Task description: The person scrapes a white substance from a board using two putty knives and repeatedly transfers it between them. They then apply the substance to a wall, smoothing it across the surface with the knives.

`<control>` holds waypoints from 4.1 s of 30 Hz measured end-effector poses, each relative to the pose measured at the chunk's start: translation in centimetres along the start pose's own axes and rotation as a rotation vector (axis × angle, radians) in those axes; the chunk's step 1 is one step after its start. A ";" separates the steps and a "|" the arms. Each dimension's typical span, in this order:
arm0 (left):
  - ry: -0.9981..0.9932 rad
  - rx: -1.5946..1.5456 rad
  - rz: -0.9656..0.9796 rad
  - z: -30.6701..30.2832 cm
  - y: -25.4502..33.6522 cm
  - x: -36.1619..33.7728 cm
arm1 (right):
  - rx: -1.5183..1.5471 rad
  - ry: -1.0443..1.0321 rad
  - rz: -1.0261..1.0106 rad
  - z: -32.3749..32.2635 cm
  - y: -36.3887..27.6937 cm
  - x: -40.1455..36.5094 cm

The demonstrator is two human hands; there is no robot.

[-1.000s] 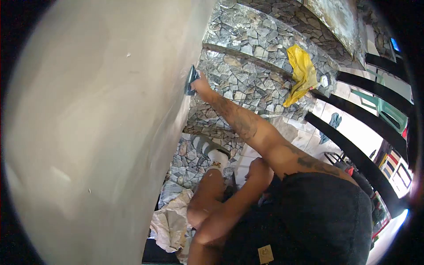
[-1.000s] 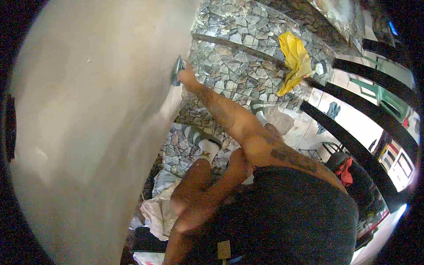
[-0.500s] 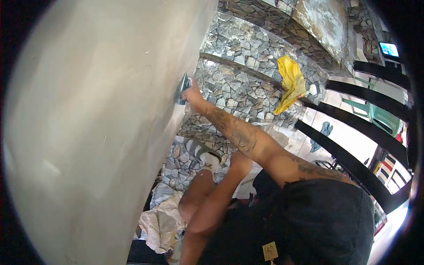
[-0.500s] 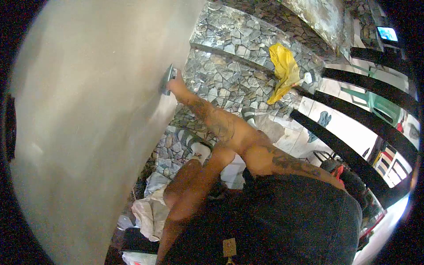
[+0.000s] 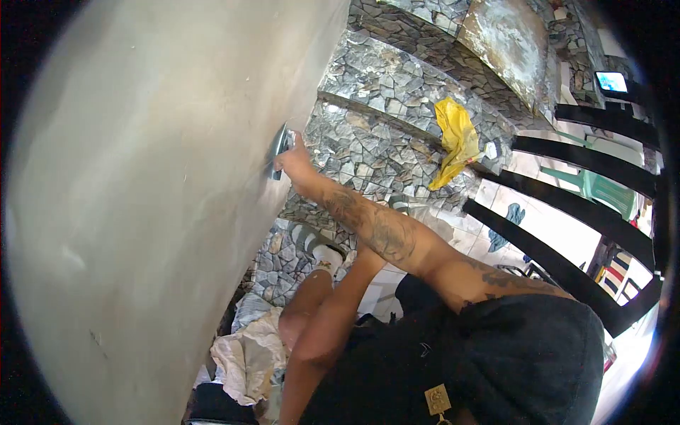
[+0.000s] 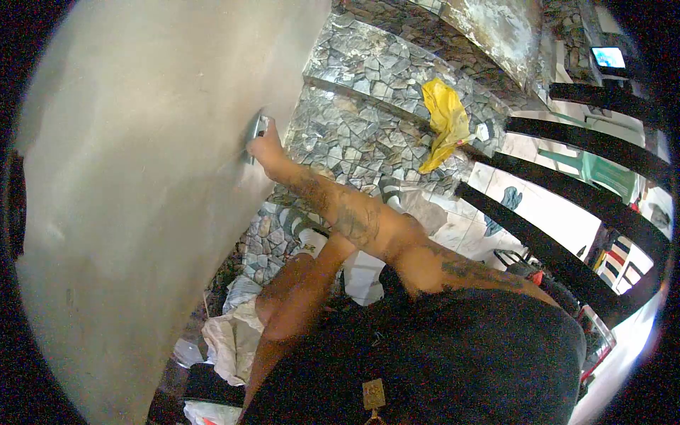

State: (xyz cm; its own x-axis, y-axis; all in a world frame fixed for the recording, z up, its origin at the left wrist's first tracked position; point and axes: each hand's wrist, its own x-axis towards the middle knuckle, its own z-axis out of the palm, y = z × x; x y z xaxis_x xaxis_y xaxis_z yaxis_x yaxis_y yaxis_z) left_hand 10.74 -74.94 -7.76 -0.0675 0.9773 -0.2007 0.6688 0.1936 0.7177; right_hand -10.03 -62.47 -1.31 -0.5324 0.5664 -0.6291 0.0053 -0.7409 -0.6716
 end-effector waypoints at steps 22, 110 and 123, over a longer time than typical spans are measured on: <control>-0.790 0.269 -0.307 -7.6 3.2 3.6 | -0.311 0.035 -0.306 5.1 -8.7 -15.5; -0.215 -0.264 -0.465 -4.6 2.7 -1.3 | -0.097 0.129 -0.176 -10.1 19.5 21.6; -0.375 -0.066 -0.402 -3.2 1.7 0.1 | -0.325 0.025 -0.183 -4.0 6.6 7.5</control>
State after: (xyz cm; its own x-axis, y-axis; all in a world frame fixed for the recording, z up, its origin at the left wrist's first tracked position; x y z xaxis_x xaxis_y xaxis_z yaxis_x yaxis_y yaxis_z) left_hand 9.50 -74.26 -4.44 -0.0314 0.7300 -0.6827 0.5961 0.5619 0.5735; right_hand -10.60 -61.70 -11.98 -0.5282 0.6909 -0.4936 0.1823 -0.4755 -0.8606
